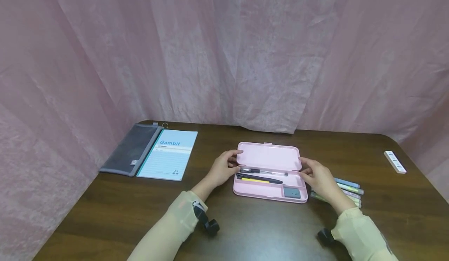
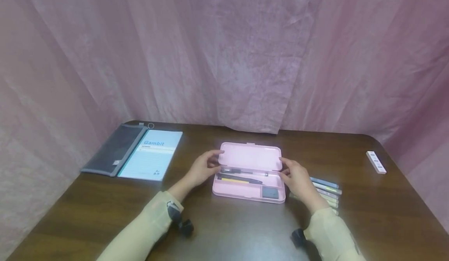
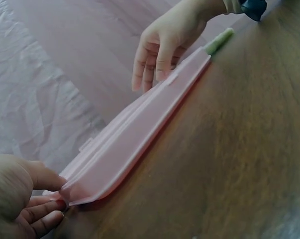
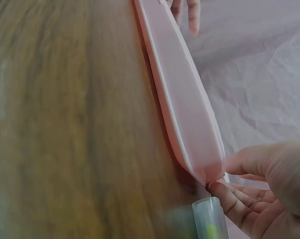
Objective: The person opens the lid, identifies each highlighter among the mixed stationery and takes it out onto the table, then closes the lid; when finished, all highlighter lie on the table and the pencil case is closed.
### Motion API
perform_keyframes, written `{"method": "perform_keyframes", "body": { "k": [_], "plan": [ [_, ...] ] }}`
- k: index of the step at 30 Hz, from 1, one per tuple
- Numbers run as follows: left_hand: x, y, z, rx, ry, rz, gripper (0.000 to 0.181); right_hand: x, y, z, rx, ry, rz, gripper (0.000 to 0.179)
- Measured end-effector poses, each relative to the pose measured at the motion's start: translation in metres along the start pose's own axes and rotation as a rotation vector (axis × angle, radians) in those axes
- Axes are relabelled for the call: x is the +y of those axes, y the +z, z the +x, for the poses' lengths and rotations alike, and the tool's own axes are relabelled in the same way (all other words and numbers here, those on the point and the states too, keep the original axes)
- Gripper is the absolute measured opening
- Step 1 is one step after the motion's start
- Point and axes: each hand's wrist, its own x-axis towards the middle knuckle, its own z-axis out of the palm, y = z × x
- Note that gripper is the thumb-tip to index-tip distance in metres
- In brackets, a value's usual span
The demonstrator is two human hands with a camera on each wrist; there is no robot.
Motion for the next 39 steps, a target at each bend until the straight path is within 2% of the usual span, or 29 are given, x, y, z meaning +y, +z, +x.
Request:
{"method": "perform_keyframes", "body": {
  "k": [3, 9, 17, 21, 30, 34, 39],
  "plan": [
    [-0.001, 0.001, 0.0, 0.011, 0.012, -0.013, 0.051, 0.0, 0.001, 0.0, 0.013, 0.0, -0.01, 0.055],
    [-0.006, 0.004, 0.0, 0.049, 0.103, -0.034, 0.051, 0.001, 0.001, 0.001, -0.014, 0.034, -0.008, 0.059],
    [-0.01, 0.006, 0.001, 0.101, 0.165, 0.001, 0.058, 0.005, 0.002, 0.002, 0.052, -0.008, 0.031, 0.073],
    [-0.01, 0.007, 0.001, 0.106, 0.148, -0.015, 0.066, 0.007, 0.003, 0.003, 0.07, -0.011, 0.027, 0.069],
    [-0.01, 0.005, 0.003, 0.106, 0.132, -0.133, 0.08, 0.009, 0.007, 0.0, 0.107, 0.01, 0.042, 0.065],
    [-0.01, 0.004, 0.002, 0.102, 0.11, -0.131, 0.077, 0.009, 0.01, -0.002, 0.121, 0.017, 0.042, 0.066],
    [-0.01, 0.004, 0.001, 0.099, 0.088, -0.112, 0.063, 0.008, 0.012, -0.003, 0.139, 0.012, 0.043, 0.064]
  ]
}}
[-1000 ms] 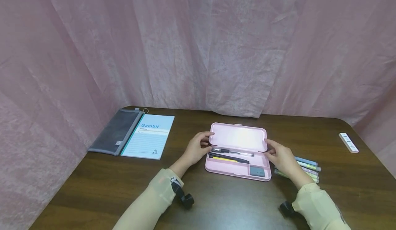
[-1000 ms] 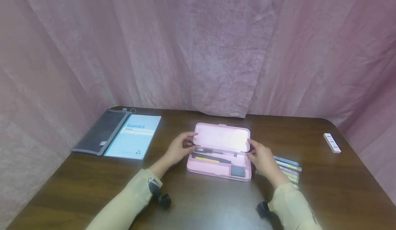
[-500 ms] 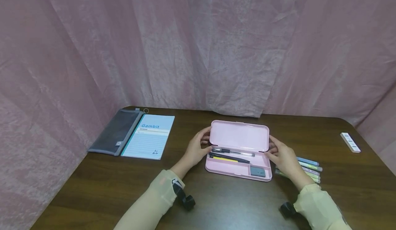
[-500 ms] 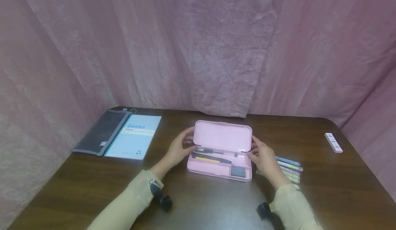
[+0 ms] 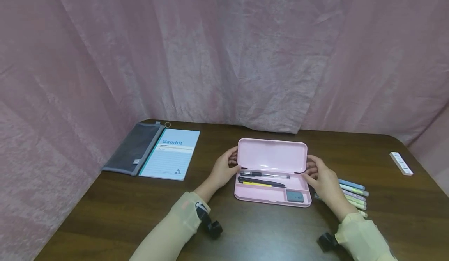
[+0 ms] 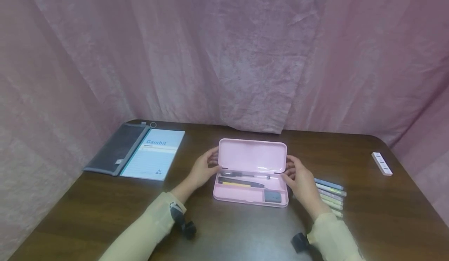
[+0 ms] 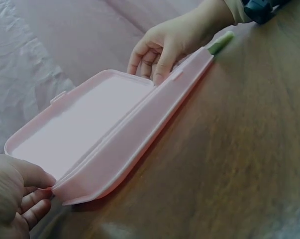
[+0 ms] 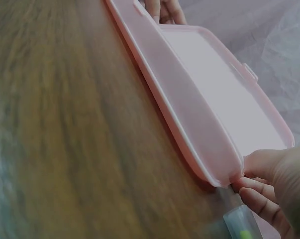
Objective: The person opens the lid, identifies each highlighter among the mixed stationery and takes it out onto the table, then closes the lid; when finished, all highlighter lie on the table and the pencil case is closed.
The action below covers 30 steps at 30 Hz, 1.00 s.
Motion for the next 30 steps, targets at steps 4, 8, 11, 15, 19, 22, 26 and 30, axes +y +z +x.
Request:
{"method": "perform_keyframes", "body": {
  "k": [4, 8, 11, 15, 19, 22, 26, 30],
  "plan": [
    [0.001, 0.0, 0.0, -0.005, 0.005, 0.016, 0.057, 0.0, 0.0, -0.001, 0.015, 0.003, 0.002, 0.058],
    [0.001, -0.001, -0.001, -0.009, 0.017, 0.041, 0.053, 0.0, 0.0, -0.001, 0.023, 0.005, 0.002, 0.052],
    [0.001, -0.002, -0.001, -0.014, 0.03, 0.054, 0.047, 0.001, 0.001, -0.001, 0.03, 0.001, 0.003, 0.048],
    [-0.001, -0.003, -0.002, -0.023, 0.045, 0.083, 0.04, 0.001, 0.001, -0.001, 0.037, -0.011, 0.005, 0.045],
    [-0.002, -0.005, -0.004, -0.042, 0.056, 0.126, 0.035, -0.001, -0.004, 0.001, 0.034, -0.023, -0.004, 0.04],
    [-0.004, -0.006, -0.003, -0.058, 0.064, 0.167, 0.032, -0.003, -0.01, 0.002, 0.023, -0.029, -0.007, 0.037],
    [-0.008, -0.005, -0.002, -0.068, 0.099, 0.193, 0.031, -0.004, -0.017, 0.002, 0.0, -0.052, -0.012, 0.038],
    [-0.009, -0.005, -0.001, -0.073, 0.122, 0.185, 0.029, -0.005, -0.024, 0.002, 0.0, -0.112, -0.029, 0.04]
  ]
}}
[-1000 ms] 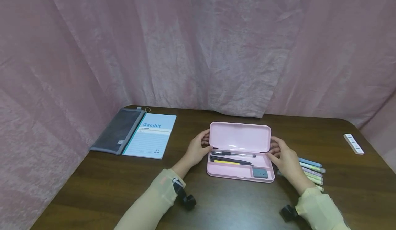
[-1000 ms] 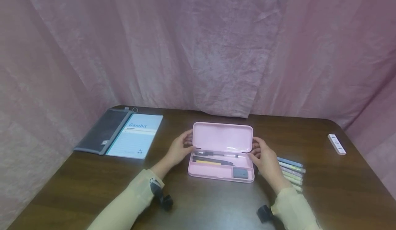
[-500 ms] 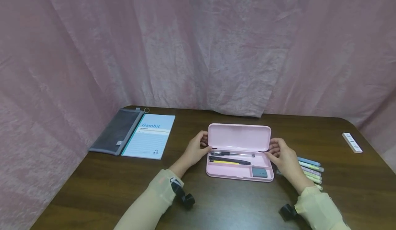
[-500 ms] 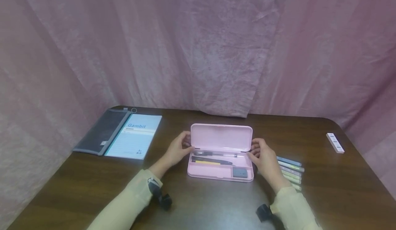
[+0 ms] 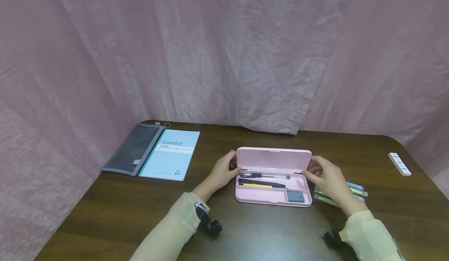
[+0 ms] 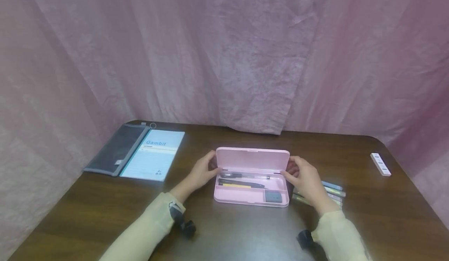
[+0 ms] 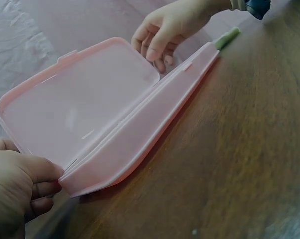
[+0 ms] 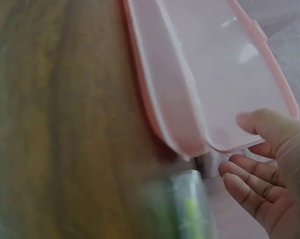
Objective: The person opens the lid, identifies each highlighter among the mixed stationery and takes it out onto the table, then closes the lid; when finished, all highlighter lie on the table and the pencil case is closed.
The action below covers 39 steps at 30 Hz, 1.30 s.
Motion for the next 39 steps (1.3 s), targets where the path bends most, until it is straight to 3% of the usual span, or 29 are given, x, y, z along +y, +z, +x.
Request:
{"method": "perform_keyframes", "body": {
  "k": [6, 14, 31, 39],
  "plan": [
    [0.001, 0.0, 0.002, -0.016, 0.017, -0.002, 0.025, -0.009, -0.017, 0.0, 0.02, -0.075, -0.031, 0.043],
    [0.004, -0.002, 0.002, 0.005, 0.09, 0.031, 0.024, -0.029, -0.03, 0.007, 0.03, -0.159, -0.032, 0.036],
    [0.008, 0.0, -0.001, 0.014, 0.122, 0.075, 0.021, -0.038, -0.033, 0.019, -0.056, -0.137, -0.034, 0.035],
    [0.006, 0.001, -0.004, 0.001, 0.108, 0.07, 0.026, -0.038, -0.031, 0.017, -0.063, -0.182, -0.023, 0.031]
  ]
}}
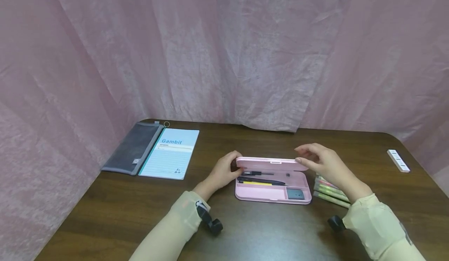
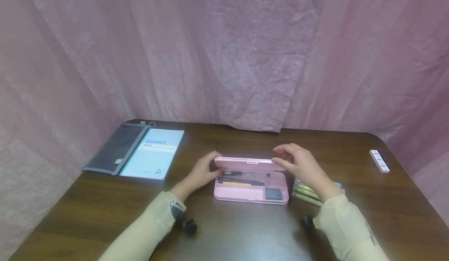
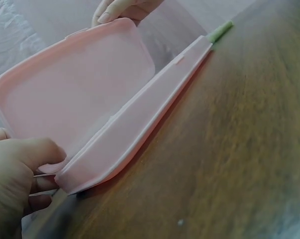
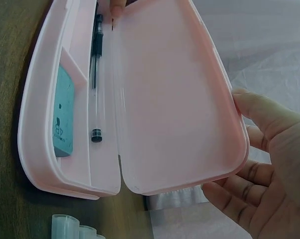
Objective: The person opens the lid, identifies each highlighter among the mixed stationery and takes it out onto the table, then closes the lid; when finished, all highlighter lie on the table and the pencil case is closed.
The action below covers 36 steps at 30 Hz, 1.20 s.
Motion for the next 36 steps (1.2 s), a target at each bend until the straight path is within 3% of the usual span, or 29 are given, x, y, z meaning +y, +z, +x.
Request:
{"method": "perform_keyframes", "body": {
  "k": [6, 12, 19, 24, 29, 36],
  "plan": [
    [0.005, -0.003, -0.001, -0.024, 0.034, 0.038, 0.03, -0.002, -0.003, -0.004, -0.048, 0.028, 0.033, 0.035],
    [0.005, -0.007, -0.003, -0.107, 0.072, 0.046, 0.038, 0.002, -0.001, -0.011, -0.12, 0.058, 0.059, 0.043],
    [0.009, -0.013, -0.01, -0.203, 0.101, 0.101, 0.056, 0.002, 0.0, -0.018, -0.147, 0.042, 0.05, 0.046],
    [0.012, -0.017, -0.015, -0.264, 0.078, 0.094, 0.072, 0.004, 0.003, -0.022, -0.15, 0.004, 0.038, 0.047],
    [0.021, -0.022, -0.018, -0.316, 0.024, 0.086, 0.077, 0.006, 0.009, -0.028, -0.134, -0.031, 0.044, 0.06],
    [0.041, -0.025, -0.018, -0.348, -0.019, 0.187, 0.081, 0.01, 0.022, -0.039, -0.109, -0.093, 0.028, 0.067]
  ]
}}
